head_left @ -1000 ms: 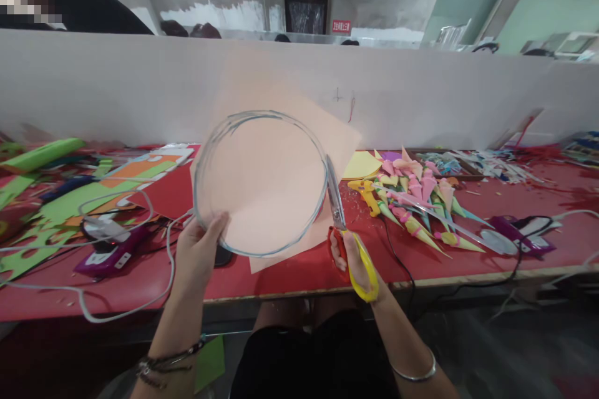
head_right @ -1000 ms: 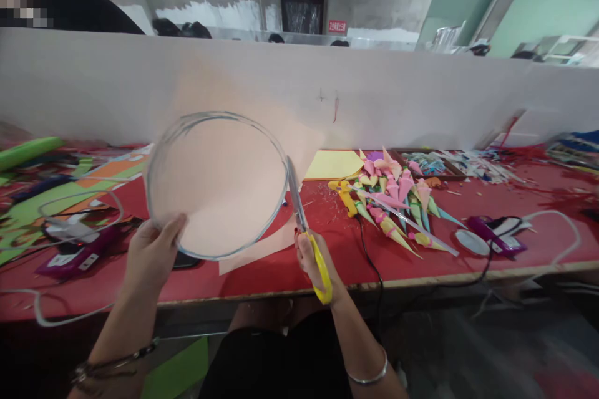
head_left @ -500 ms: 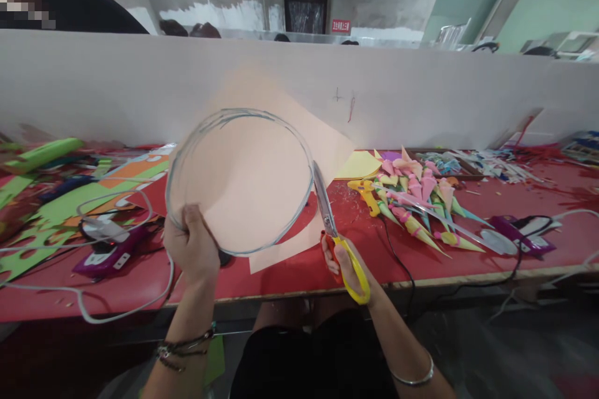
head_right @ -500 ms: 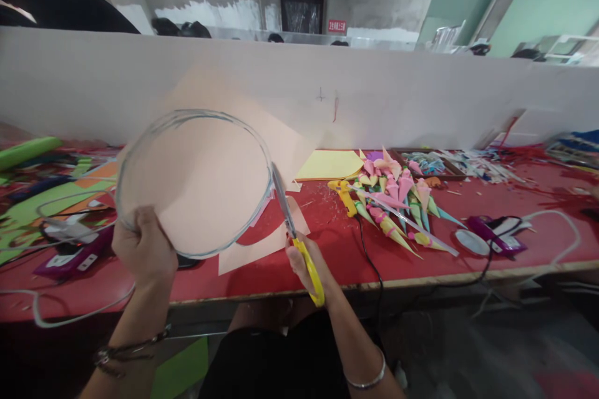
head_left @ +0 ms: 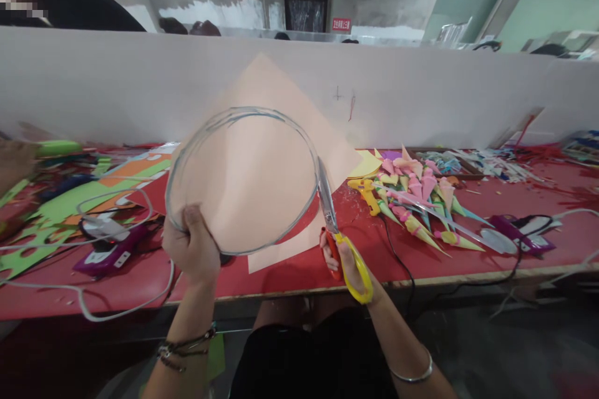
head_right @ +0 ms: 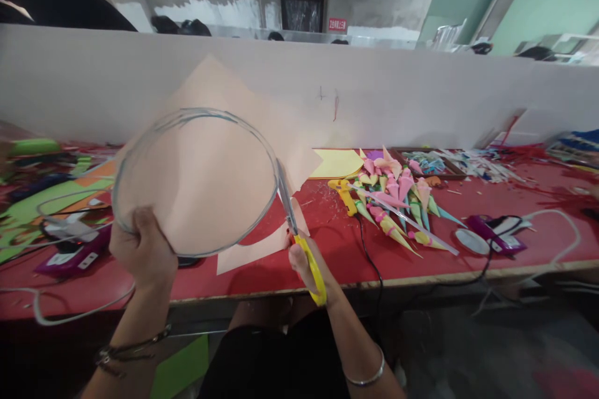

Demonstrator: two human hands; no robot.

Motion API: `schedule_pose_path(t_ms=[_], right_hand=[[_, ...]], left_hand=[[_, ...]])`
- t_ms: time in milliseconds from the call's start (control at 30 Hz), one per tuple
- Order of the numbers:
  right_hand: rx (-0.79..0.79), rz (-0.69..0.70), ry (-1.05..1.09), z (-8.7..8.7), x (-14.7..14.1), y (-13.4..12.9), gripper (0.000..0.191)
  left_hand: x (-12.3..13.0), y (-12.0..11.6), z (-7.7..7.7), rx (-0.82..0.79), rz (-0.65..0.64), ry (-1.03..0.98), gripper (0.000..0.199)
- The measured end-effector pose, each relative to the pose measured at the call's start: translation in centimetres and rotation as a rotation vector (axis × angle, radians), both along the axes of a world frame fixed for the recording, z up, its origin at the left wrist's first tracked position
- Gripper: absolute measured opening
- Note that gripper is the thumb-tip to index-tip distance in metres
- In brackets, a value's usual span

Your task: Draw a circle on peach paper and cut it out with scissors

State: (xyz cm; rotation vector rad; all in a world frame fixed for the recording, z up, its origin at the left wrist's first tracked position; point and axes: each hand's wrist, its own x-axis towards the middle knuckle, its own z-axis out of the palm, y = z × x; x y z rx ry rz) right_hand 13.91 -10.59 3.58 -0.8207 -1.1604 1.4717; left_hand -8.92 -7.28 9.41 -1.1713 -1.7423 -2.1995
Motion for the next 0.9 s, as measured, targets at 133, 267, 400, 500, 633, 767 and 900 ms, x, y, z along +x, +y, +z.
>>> schedule_pose_path(t_ms=[133,267,400,500,633,767,900], right_hand=[[0.052,0.029,-0.003,0.2,0.3,-0.2,0.044],[0.079,0.024,-0.020,0.4,0.2,-0.4,0.041],[0.047,0.028,0.038,0.3,0.0,-0.3,0.039],[0.030,0.022,0.028,0.2,0.0,-0.3,0.040],[0.039,0.024,0.008,0.2,0.2,-0.4,0.039],[0.019,0.024,0.023,0.3,0.1,-0.3,0.039],[-0.023,-0.025,0.045,0.4,-0.2,-0.2,0.041]], left_hand=[[-0.3,0.2,0.0,-0.032,0.033,-0.014,0.028],[-0.5,0.4,0.1,-0.052,0.029,-0.047,0.028],[-0.5,0.3,0.3,-0.047,0.035,-0.042,0.028],[-0.4,0.3,0.3,-0.060,0.049,-0.018,0.028],[-0.6,0.3,0.2,-0.087,0.058,-0.006,0.030],[-0.9,0.5,0.4,-0.118,0.019,-0.012,0.030],[-0.9,0.6,1.0,-0.220,-0.371,-0.169,0.039]])
